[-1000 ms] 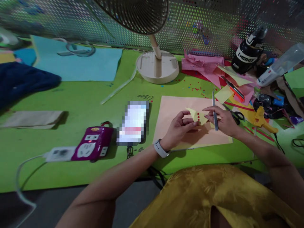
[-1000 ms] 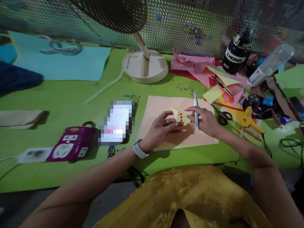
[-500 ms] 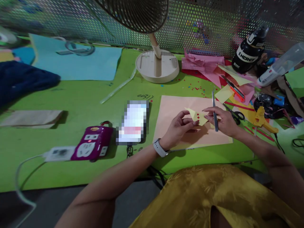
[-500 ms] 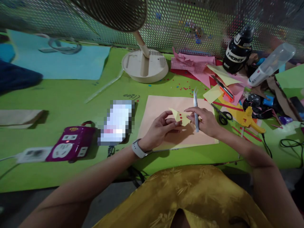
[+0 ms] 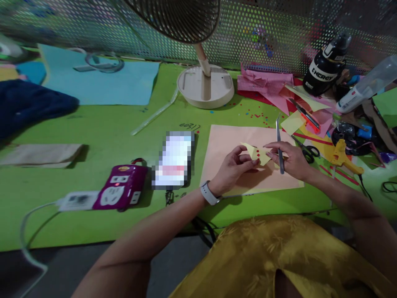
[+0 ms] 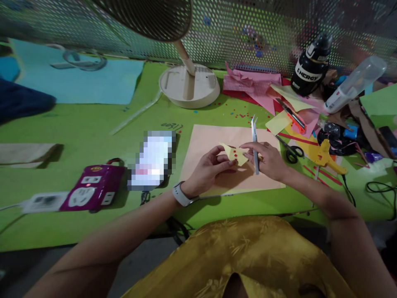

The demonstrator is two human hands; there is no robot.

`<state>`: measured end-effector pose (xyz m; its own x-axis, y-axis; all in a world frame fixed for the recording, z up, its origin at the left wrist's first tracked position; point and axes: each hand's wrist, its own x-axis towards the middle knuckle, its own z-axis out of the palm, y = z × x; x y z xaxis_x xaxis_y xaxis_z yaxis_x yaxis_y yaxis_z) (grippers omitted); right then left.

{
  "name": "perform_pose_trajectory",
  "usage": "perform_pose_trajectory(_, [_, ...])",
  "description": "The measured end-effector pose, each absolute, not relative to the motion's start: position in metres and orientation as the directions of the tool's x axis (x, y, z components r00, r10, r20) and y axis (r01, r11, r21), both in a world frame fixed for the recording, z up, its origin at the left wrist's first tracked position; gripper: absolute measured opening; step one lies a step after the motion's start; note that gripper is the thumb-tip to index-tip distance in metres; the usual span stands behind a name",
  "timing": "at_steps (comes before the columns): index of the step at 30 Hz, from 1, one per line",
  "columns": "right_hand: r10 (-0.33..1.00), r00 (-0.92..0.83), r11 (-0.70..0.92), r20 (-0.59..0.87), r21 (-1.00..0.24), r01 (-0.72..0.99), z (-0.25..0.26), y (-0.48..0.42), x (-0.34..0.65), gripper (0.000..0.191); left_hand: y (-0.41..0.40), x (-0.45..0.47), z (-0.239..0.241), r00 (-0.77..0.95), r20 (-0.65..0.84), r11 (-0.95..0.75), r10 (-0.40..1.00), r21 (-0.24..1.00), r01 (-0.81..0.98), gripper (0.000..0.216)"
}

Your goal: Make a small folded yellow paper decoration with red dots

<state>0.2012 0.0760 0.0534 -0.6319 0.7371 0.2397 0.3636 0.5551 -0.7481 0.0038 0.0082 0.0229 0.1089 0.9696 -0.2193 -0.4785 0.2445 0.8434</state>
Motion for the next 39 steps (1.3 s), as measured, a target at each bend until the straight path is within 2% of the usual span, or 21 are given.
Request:
perform_pose_trajectory(19, [0.747, -0.626, 0.539, 0.224, -0.756, 0.373, 0.053, 0.076, 0.202, 0.022, 0.009, 0.002, 0.025, 0.129, -0.257, 0.288, 0.958, 0.862, -0.417, 0.038])
perform_pose_trajectory(22, [0.751, -0.625, 0.524, 0.214, -0.768, 0.367, 0.055, 0.078, 0.201, 0.022, 0.010, 0.002, 0.028, 0.109, -0.285, 0.304, 0.952, 0.853, -0.423, 0.041])
perform_pose_trajectory(26, [0.755, -0.594, 0.522, 0.277, -0.801, 0.291, 0.062, 0.089, 0.205, 0.025, 0.013, -0.001, 0.029, 0.034, -0.314, 0.294, 0.949, 0.839, -0.459, 0.048])
perform_pose_trajectory(29, [0.774, -0.573, 0.488, 0.268, -0.829, 0.272, 0.067, 0.100, 0.211, 0.029, 0.015, -0.004, 0.029, -0.004, -0.282, 0.250, 0.959, 0.856, -0.452, 0.047])
perform_pose_trajectory(35, [0.760, -0.645, 0.374, 0.086, -0.868, 0.325, 0.070, 0.108, 0.218, 0.031, 0.017, -0.005, 0.029, -0.040, -0.237, 0.190, 0.971, 0.858, -0.477, 0.043])
perform_pose_trajectory(39, [0.768, -0.633, 0.305, 0.098, -0.925, 0.227, 0.066, 0.111, 0.216, 0.029, 0.019, -0.005, 0.029, -0.053, -0.139, 0.093, 0.989, 0.858, -0.506, 0.044])
